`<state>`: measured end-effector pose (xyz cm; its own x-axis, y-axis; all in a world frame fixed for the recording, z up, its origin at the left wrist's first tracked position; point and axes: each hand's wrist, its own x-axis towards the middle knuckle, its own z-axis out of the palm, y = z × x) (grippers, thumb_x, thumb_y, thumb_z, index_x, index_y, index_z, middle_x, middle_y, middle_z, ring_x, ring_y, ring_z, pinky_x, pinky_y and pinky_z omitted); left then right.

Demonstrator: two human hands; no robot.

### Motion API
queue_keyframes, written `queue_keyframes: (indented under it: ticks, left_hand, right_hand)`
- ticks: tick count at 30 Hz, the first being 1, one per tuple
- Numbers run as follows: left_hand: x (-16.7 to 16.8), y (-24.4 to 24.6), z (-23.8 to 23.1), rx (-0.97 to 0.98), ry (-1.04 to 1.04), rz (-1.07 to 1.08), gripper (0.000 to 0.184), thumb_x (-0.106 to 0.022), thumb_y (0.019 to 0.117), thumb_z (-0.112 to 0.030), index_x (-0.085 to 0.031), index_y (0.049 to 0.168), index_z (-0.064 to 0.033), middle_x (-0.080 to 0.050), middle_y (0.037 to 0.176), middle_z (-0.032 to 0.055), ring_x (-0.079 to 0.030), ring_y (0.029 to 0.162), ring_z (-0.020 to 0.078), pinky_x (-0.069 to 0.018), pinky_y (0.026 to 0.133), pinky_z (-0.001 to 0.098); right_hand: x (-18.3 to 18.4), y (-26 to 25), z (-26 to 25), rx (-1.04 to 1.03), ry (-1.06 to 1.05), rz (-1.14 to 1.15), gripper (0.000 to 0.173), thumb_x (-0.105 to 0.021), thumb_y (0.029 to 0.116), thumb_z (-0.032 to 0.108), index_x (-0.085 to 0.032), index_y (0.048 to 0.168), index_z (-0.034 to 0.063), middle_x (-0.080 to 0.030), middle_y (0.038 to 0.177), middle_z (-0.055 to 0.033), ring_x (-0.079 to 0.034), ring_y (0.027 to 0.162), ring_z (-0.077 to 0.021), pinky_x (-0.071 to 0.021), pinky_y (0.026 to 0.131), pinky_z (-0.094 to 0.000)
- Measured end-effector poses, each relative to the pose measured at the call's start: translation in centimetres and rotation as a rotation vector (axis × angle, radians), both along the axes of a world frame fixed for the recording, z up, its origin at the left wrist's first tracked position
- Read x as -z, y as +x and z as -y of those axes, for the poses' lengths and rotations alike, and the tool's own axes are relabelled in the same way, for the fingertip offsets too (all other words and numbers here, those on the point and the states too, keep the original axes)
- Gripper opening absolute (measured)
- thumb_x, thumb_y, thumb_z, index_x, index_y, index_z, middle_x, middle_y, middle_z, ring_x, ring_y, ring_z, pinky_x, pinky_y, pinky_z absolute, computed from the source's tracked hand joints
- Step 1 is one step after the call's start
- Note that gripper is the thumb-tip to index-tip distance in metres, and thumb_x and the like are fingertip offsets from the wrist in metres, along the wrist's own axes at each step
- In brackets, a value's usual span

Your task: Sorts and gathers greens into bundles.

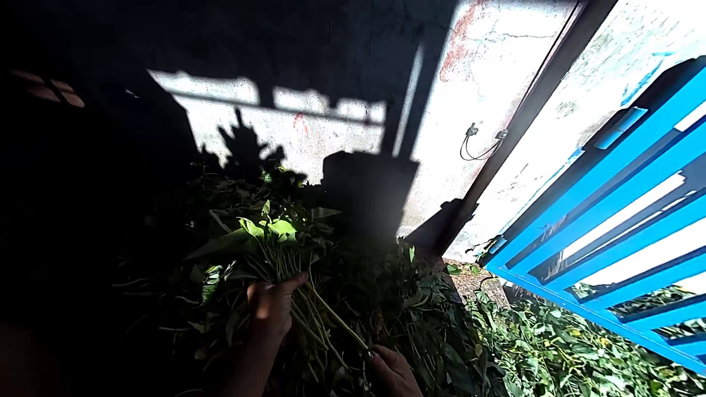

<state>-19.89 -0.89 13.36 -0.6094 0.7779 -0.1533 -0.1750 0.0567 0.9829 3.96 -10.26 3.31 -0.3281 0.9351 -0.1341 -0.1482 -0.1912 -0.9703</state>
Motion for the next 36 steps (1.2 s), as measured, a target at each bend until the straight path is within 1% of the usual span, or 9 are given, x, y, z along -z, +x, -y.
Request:
queue_keyframes:
  ticks: [4,10,12,16,21,25,27,29,36]
  left_hand:
    - [-0.5,-0.2,-0.2,-0.061,-0.030,0.019,0.058,-0.088,0.0651,0.011,-0.061,0.117,0.0047,-0.069,0.110,0.0177,-0.069,0.102,0.0248,-0.0591,0.085,0.0425]
    - [-1.1,-0.4,-0.3,-0.134,-0.016,0.024,0.054,-0.090,0.0637,0.010,-0.064,0.111,0.0033,-0.070,0.108,0.0158,-0.069,0.100,0.0239,-0.0596,0.083,0.0430]
    - [-0.7,0.1,-0.1,-0.115,0.031,0.045,0.055,-0.088,0.0644,0.012,-0.064,0.113,0.0029,-0.071,0.108,0.0154,-0.071,0.099,0.0235,-0.0612,0.084,0.0421]
    - [0.5,1.8,0.2,-0.038,0.190,0.128,0.038,-0.082,0.0685,0.018,-0.067,0.101,0.0050,-0.074,0.094,0.0152,-0.074,0.084,0.0235,-0.0637,0.074,0.0392]
    - [-2.7,-1.6,-0.6,-0.207,0.251,0.219,0.046,-0.082,0.0751,0.009,-0.062,0.116,0.0008,-0.073,0.102,0.0115,-0.074,0.089,0.0217,-0.0637,0.077,0.0408]
    - [-4.4,-3.9,0.3,-0.196,0.312,0.244,0.045,-0.078,0.0824,0.005,-0.060,0.123,-0.0045,-0.072,0.110,0.0073,-0.072,0.098,0.0187,-0.0628,0.084,0.0406]
    - [-4.1,-4.0,0.7,-0.125,0.205,0.285,0.043,-0.078,0.0829,0.004,-0.063,0.122,-0.0042,-0.073,0.109,0.0083,-0.072,0.096,0.0186,-0.0623,0.081,0.0402]
    - [-3.8,-3.4,0.8,-0.069,0.111,0.325,0.039,-0.077,0.0829,0.003,-0.064,0.120,-0.0025,-0.073,0.106,0.0107,-0.072,0.091,0.0197,-0.0621,0.078,0.0403]
    - [-3.7,-2.4,0.4,0.028,0.070,0.354,0.033,-0.077,0.0825,0.005,-0.065,0.113,0.0001,-0.073,0.100,0.0129,-0.073,0.085,0.0204,-0.0625,0.073,0.0382]
  right_hand:
    - [-0.4,-0.2,0.4,0.006,-0.023,0.002,0.046,-0.043,0.1091,0.034,-0.060,0.072,0.0137,-0.048,0.058,0.0081,-0.044,0.052,-0.0021,-0.0389,0.052,-0.0227]
    - [-1.3,0.8,0.7,-0.142,0.091,0.189,0.029,-0.043,0.1065,0.020,-0.067,0.097,0.0064,-0.058,0.074,0.0036,-0.053,0.066,-0.0047,-0.0459,0.062,-0.0258]
    - [-0.4,0.3,0.1,0.075,0.062,0.232,0.028,-0.045,0.1044,0.021,-0.066,0.091,0.0073,-0.054,0.069,0.0032,-0.051,0.061,-0.0059,-0.0439,0.058,-0.0262]
    - [-0.5,-1.8,-2.7,0.637,-0.294,-0.202,0.032,-0.039,0.1073,0.020,-0.054,0.081,0.0094,-0.042,0.057,0.0028,-0.038,0.043,-0.0073,-0.0360,0.042,-0.0234]
    - [1.1,3.6,-4.4,0.980,-0.474,-0.476,0.034,-0.037,0.1093,0.031,-0.047,0.079,0.0180,-0.038,0.053,0.0063,-0.035,0.039,-0.0059,-0.0349,0.038,-0.0220]
    - [3.5,8.4,0.0,0.319,-0.318,0.163,0.048,-0.043,0.1083,0.030,-0.056,0.067,0.0088,-0.047,0.053,0.0012,-0.045,0.047,-0.0090,-0.0414,0.048,-0.0277]
    - [4.4,10.6,0.5,-0.336,-0.249,0.635,0.033,-0.060,0.1008,0.033,-0.075,0.092,0.0046,-0.069,0.082,-0.0086,-0.064,0.078,-0.0187,-0.0526,0.076,-0.0418]
    - [6.1,9.4,-0.1,-0.645,-0.235,1.010,0.038,-0.071,0.0932,0.042,-0.077,0.113,0.0099,-0.073,0.114,-0.0180,-0.066,0.112,-0.0362,-0.0491,0.099,-0.0642]
    - [10.0,2.7,-2.7,-0.370,-0.347,1.483,0.038,-0.061,0.0962,0.036,-0.071,0.119,0.0073,-0.069,0.125,-0.0192,-0.066,0.118,-0.0390,-0.0526,0.092,-0.0638]
